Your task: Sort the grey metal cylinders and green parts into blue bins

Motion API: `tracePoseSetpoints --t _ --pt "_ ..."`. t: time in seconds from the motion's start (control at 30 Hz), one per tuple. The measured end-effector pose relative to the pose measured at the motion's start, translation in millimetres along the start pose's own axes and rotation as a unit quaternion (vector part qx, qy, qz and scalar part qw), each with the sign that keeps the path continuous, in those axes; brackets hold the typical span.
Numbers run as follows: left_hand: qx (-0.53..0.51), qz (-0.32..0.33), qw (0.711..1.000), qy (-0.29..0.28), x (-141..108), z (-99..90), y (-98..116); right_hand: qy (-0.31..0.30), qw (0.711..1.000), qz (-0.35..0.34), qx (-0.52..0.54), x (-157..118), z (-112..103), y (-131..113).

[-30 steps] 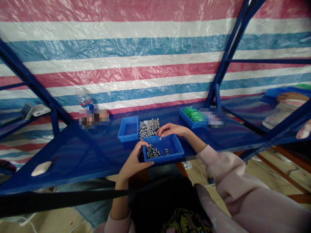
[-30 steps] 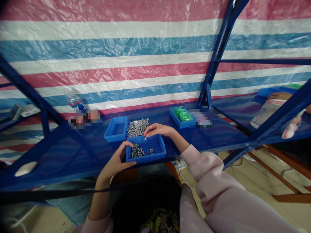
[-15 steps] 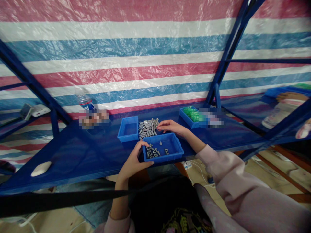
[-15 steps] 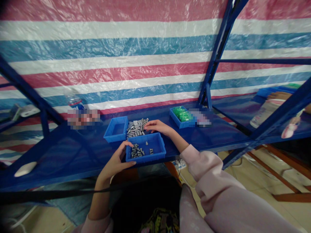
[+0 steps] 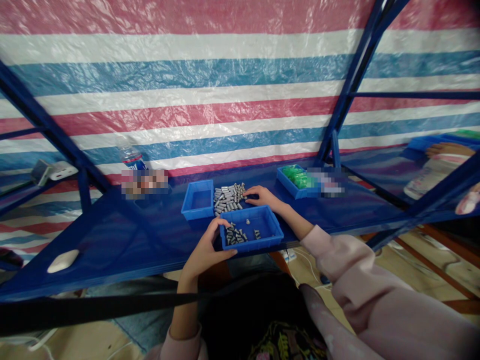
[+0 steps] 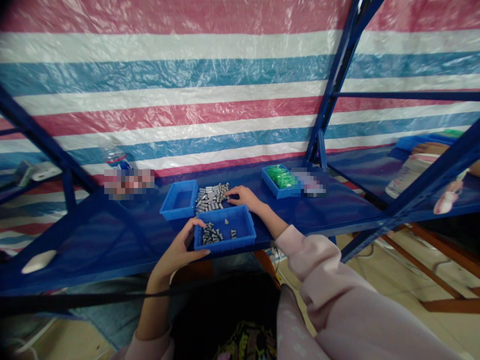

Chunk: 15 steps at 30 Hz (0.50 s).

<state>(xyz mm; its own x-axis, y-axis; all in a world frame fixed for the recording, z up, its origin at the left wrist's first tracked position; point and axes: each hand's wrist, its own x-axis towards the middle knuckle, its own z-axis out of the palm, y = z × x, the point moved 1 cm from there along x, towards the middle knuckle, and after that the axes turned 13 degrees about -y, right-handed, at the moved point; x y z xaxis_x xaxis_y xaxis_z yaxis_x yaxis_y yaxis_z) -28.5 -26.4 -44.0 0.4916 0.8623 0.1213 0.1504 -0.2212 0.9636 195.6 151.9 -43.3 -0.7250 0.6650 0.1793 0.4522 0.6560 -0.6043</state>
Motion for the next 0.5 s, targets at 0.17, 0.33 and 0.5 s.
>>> tracePoseSetpoints --t 0.17,0.33,0.5 --pt "-0.004 -0.003 1.0 -0.002 0 -0.1 1 0.024 1.0 0.013 0.001 0 -1 -3" --pt "0.003 0.0 1.0 -0.007 0 -1.4 0 0.033 0.99 0.053 0.127 0 -2 -7" --pt "0.01 0.003 1.0 -0.008 0 -1.9 -1 0.012 0.931 0.067 0.359 -7 -10 -25"
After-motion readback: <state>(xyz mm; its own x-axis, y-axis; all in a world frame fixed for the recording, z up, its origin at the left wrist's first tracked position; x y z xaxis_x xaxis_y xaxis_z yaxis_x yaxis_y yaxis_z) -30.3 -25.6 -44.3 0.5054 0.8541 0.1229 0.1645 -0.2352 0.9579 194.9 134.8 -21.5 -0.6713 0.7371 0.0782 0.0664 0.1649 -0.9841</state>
